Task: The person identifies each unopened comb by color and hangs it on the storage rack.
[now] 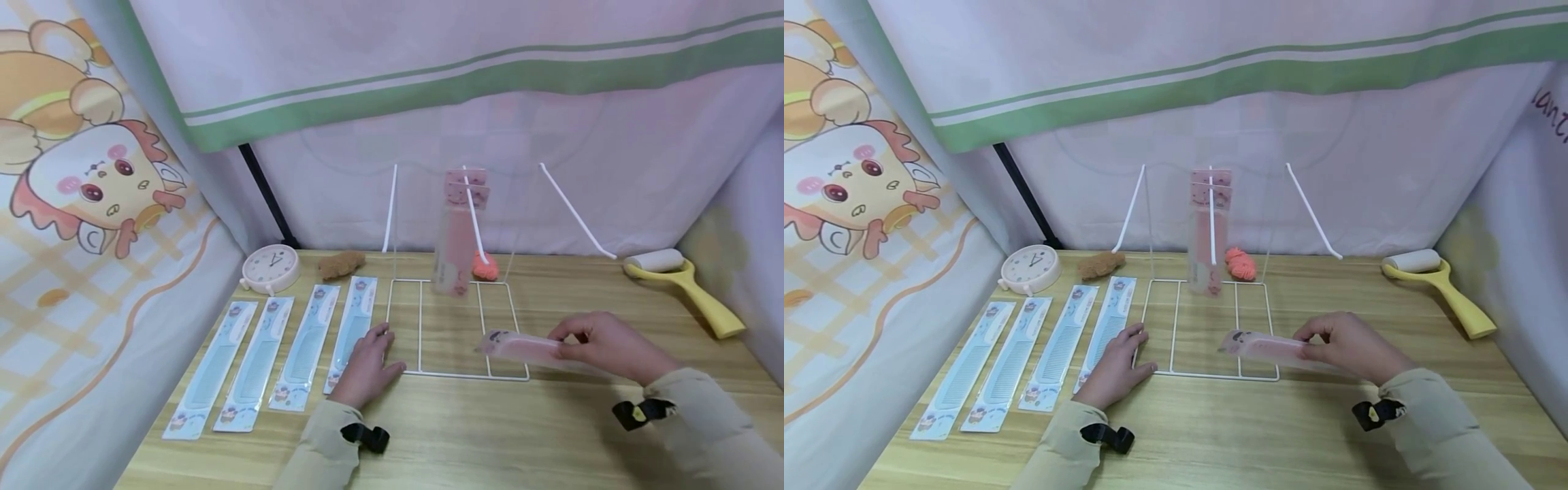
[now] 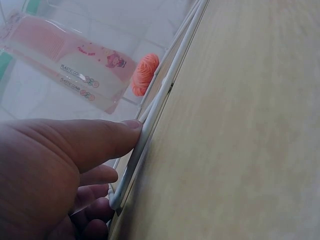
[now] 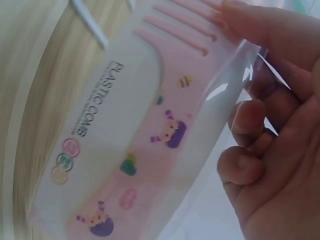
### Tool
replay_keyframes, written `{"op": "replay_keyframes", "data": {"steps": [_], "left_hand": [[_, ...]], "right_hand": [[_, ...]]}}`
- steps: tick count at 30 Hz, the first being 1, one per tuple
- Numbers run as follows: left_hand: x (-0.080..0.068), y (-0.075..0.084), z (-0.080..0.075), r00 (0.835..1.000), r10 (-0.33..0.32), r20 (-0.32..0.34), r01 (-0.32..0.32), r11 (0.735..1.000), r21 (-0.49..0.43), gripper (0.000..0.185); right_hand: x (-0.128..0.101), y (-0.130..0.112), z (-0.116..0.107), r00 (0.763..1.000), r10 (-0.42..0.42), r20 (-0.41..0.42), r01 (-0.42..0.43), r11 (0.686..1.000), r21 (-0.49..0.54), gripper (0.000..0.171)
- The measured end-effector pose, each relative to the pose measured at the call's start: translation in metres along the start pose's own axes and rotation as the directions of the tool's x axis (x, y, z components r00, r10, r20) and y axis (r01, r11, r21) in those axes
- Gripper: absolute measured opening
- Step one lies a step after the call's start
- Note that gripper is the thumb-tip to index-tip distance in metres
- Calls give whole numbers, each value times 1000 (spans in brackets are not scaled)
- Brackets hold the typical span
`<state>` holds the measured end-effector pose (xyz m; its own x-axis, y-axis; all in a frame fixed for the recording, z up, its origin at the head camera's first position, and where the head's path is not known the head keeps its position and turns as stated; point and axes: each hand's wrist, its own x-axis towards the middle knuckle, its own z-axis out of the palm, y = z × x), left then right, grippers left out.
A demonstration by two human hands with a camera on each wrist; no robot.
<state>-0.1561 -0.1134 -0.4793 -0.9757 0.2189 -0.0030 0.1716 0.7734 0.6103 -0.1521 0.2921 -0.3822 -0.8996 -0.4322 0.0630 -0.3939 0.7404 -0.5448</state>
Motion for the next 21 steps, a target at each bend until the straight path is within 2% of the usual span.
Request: {"op": "replay_keyframes", "data": {"steps": [4, 10, 21], "left_hand": [[-1, 2, -1, 1000, -7, 1, 7, 1000, -10, 64], [0, 2, 0, 1000, -16, 2, 16, 1000, -12, 64], [1, 0, 1, 1000, -10, 1, 10, 1000, -6, 64]], "right_hand": [[-1, -9, 5, 993, -39, -110, 39, 999, 2, 9], [0, -20, 12, 976, -28, -217, 40, 998, 51, 10], [2, -49, 25, 921, -82, -380, 140, 982, 129, 18]]}}
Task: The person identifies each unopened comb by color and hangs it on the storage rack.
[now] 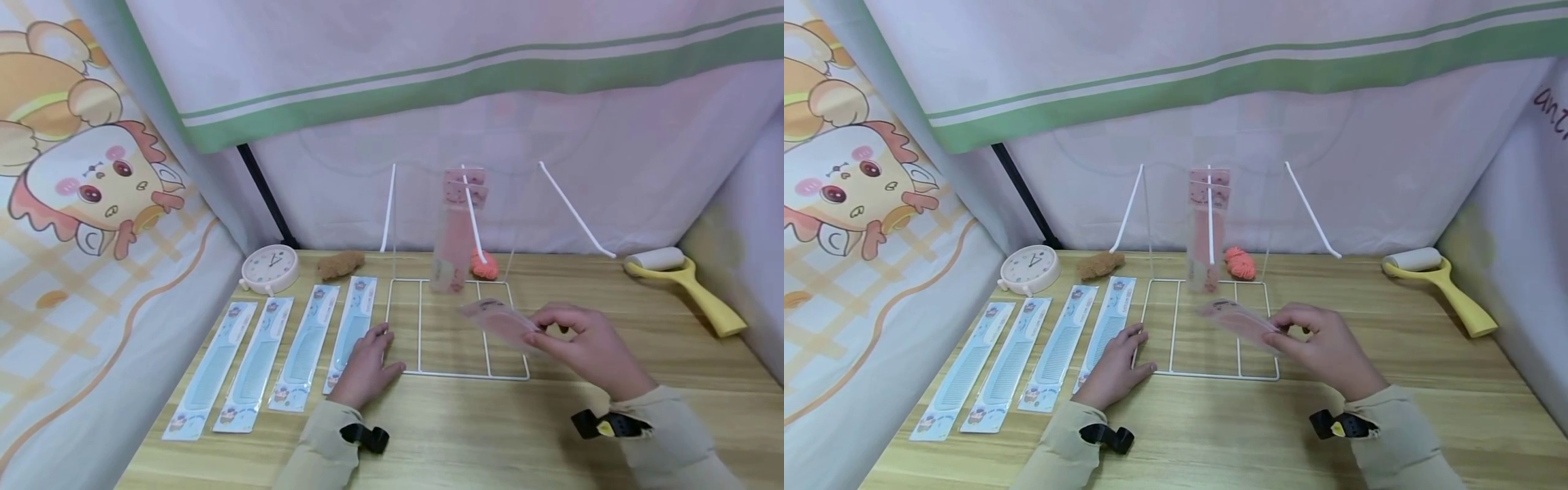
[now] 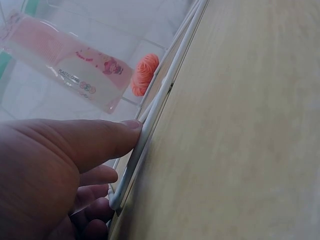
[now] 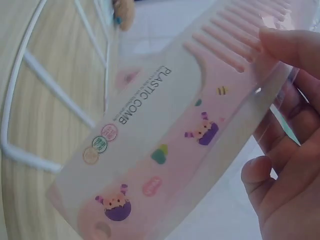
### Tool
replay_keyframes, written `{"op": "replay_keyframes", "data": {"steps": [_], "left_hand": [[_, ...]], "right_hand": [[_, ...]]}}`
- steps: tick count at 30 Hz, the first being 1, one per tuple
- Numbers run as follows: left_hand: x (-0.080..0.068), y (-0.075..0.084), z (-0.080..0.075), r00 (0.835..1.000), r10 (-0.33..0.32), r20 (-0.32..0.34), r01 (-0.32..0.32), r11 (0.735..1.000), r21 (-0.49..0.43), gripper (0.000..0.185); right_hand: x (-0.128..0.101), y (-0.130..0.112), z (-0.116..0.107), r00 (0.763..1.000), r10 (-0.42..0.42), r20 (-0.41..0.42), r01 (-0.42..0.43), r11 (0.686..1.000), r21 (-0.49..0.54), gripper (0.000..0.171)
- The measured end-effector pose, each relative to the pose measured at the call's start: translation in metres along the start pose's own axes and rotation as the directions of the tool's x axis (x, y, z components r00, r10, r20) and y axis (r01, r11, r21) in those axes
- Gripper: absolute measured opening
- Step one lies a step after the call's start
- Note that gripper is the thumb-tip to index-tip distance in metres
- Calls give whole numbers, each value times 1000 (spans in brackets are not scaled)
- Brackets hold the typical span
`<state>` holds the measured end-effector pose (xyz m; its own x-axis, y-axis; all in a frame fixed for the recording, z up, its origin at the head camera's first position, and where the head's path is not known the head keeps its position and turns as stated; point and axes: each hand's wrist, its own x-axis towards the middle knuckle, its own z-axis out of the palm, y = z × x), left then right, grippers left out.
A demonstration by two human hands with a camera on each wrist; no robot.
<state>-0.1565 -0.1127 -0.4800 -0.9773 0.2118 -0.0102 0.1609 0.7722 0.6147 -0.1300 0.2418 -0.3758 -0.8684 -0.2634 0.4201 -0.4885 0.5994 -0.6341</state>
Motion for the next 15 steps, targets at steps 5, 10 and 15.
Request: {"op": "replay_keyframes", "data": {"steps": [5, 10, 15], "left_hand": [[1, 0, 0, 1000, -1, 2, 1, 1000, -5, 64], [1, 0, 0, 1000, -2, 6, 2, 1000, -6, 64], [1, 0, 0, 1000, -7, 4, 7, 1000, -1, 64]], "right_hand": [[-1, -13, 8, 999, 6, -40, -2, 994, 108, 20], [-1, -23, 15, 996, 42, -72, -28, 981, 193, 17], [-1, -27, 23, 992, 47, -118, -17, 969, 246, 18]]}}
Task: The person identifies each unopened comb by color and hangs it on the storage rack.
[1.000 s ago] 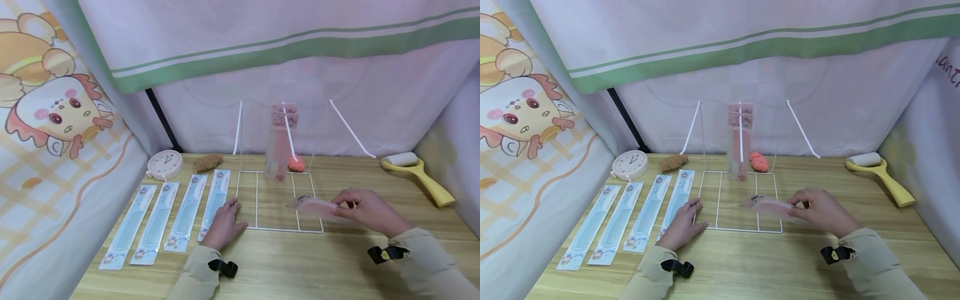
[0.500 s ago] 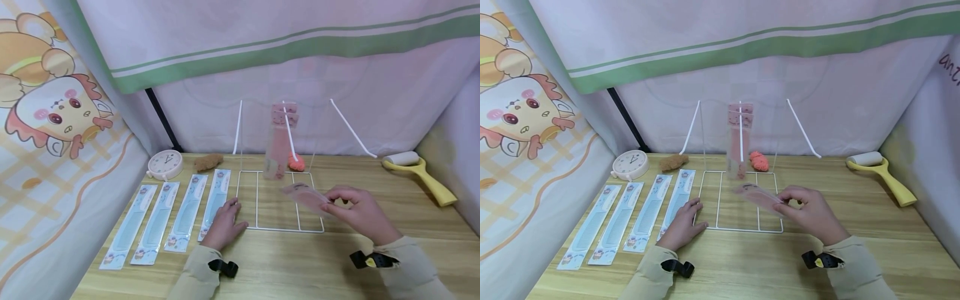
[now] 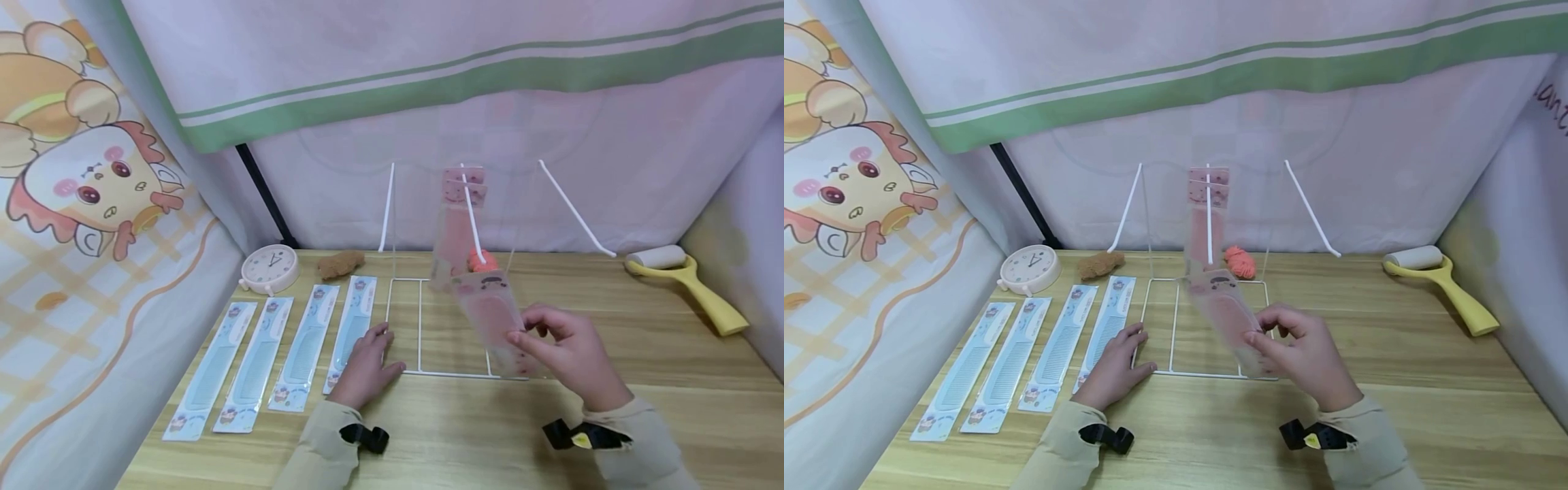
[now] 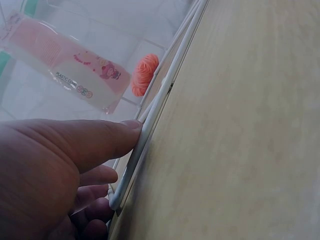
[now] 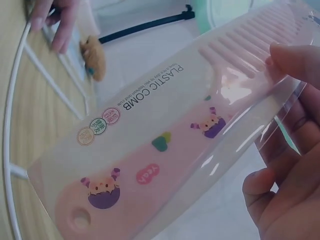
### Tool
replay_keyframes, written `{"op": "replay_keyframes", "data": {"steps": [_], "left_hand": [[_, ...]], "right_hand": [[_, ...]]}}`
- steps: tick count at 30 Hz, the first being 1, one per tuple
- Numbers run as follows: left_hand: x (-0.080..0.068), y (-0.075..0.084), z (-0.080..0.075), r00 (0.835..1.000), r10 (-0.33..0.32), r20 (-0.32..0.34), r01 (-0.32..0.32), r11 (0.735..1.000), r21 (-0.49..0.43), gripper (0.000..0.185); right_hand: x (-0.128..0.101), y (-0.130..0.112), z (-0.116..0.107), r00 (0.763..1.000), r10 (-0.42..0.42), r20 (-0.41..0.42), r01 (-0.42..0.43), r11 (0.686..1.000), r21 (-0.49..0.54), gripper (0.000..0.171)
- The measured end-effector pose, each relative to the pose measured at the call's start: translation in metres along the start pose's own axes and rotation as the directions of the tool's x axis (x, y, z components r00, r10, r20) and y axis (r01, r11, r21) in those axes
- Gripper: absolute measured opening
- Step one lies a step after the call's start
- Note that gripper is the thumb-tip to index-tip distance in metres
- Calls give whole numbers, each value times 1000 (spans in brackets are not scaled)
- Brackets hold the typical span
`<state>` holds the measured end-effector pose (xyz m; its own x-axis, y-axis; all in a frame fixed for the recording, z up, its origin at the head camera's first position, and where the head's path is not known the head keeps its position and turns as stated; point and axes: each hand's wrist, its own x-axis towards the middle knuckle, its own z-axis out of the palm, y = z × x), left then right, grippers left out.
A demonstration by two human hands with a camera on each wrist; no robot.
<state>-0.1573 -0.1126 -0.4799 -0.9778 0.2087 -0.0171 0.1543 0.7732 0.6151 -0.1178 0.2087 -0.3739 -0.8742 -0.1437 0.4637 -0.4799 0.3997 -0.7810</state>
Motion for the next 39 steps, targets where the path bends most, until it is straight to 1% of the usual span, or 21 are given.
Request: {"op": "replay_keyframes", "data": {"steps": [9, 12, 16, 22, 31, 35, 39], "left_hand": [[1, -2, 1, 1000, -1, -1, 1, 1000, 6, 65], [0, -2, 0, 1000, 1, -1, -1, 1000, 4, 65], [0, -2, 0, 1000, 5, -6, -5, 1000, 16, 65], [1, -3, 1, 1000, 9, -5, -9, 1000, 18, 66], [1, -6, 8, 1000, 19, 2, -19, 1000, -3, 66], [0, -3, 5, 999, 35, -11, -35, 999, 7, 64], [0, -1, 1, 1000, 28, -14, -28, 1000, 12, 64]], "right_hand": [[2, -9, 9, 999, -30, -32, 33, 993, 110, 19], [2, -13, 10, 999, -6, -52, 10, 996, 92, 17], [3, -18, 12, 998, 38, -57, -34, 998, 60, 12], [3, -16, 15, 997, 64, -50, -59, 993, 106, 10], [1, -8, 16, 995, 91, -28, -88, 991, 102, 8], [1, -7, 17, 995, 97, -26, -92, 987, 129, 8], [2, -7, 21, 997, 79, -19, -74, 980, 187, 9]]}}
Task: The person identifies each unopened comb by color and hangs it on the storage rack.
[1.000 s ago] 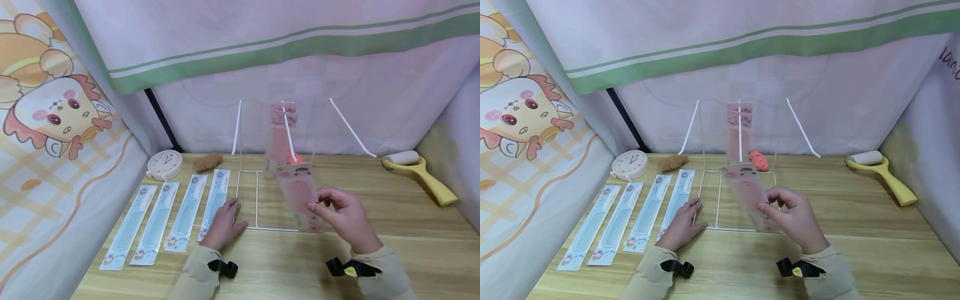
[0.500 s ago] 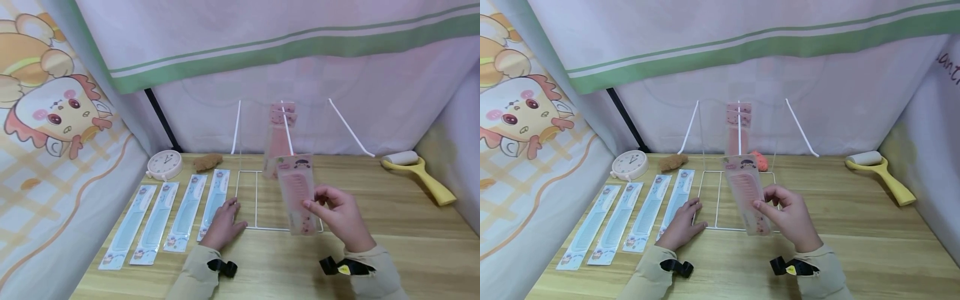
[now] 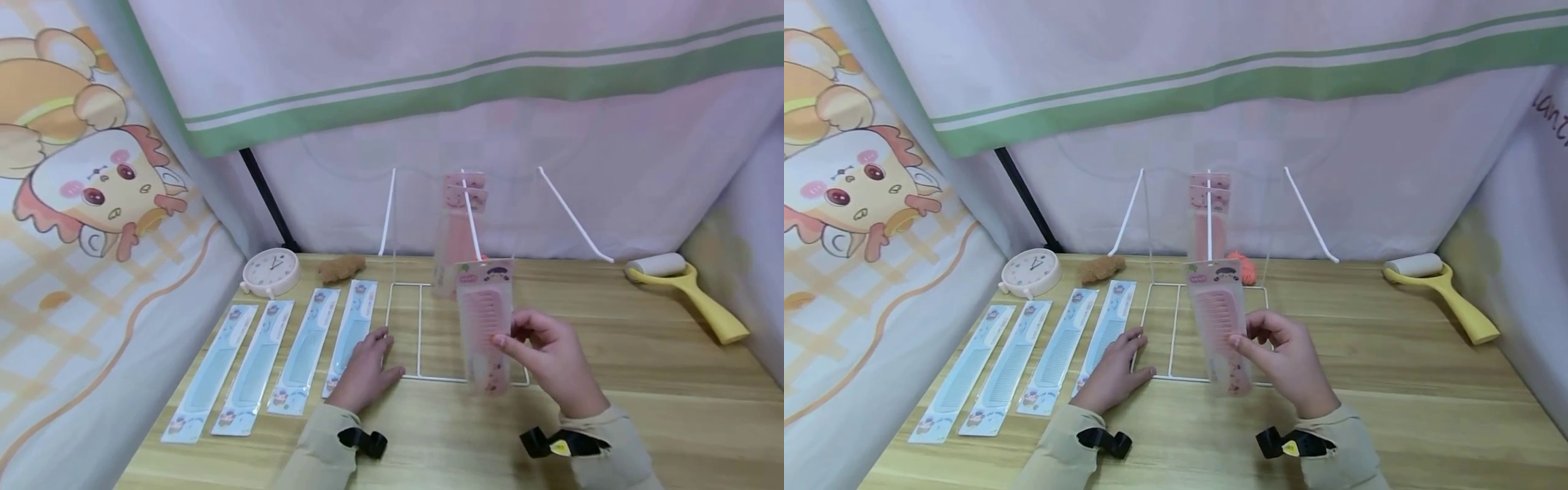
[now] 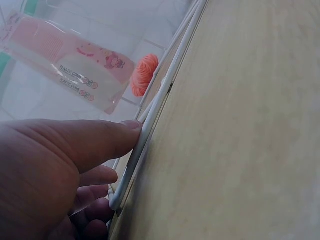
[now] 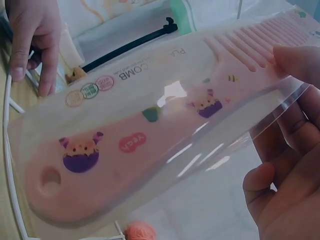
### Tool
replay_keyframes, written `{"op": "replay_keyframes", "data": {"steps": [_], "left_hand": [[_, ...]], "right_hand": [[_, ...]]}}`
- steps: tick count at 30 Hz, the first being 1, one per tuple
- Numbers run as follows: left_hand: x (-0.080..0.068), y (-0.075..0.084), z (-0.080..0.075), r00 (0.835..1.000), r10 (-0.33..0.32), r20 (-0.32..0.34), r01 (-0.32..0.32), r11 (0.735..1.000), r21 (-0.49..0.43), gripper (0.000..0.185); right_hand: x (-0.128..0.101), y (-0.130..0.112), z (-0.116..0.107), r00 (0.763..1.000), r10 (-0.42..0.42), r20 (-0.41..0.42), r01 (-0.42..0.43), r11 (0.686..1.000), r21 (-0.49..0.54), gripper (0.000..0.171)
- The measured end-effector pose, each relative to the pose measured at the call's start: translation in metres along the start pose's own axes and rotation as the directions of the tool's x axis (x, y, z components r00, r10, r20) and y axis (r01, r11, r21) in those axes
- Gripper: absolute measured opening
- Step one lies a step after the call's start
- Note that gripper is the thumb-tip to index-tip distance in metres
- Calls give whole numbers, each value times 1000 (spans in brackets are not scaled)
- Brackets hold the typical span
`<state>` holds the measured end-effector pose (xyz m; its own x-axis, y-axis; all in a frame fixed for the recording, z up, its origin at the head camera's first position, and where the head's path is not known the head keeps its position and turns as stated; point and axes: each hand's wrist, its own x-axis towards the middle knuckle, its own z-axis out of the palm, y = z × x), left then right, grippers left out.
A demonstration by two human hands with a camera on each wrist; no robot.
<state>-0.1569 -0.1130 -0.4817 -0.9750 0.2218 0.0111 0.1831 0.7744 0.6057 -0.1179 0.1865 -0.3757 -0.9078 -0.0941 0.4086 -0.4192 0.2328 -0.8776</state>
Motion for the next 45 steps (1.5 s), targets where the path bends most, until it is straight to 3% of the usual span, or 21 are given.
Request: {"op": "replay_keyframes", "data": {"steps": [10, 17, 23, 30, 45], "left_hand": [[0, -1, 0, 1000, -9, 5, 9, 1000, 5, 63], [1, -2, 0, 1000, -1, 2, 1, 1000, -1, 63], [0, -4, 0, 1000, 10, -10, -10, 1000, -6, 63], [0, -4, 1, 1000, 26, -6, -26, 1000, -9, 64], [0, -2, 1, 1000, 24, -8, -24, 1000, -5, 63]], "right_hand": [[-2, -5, 6, 1000, -12, 16, 12, 1000, 24, 10], [-4, -7, 9, 994, 103, 30, -104, 994, 36, 14], [-1, -4, 15, 988, 152, 9, -152, 988, 18, 17], [2, 4, 19, 969, 247, -5, -247, 969, -27, 25], [27, 22, 28, 985, 172, -13, -172, 984, -41, 20]]}}
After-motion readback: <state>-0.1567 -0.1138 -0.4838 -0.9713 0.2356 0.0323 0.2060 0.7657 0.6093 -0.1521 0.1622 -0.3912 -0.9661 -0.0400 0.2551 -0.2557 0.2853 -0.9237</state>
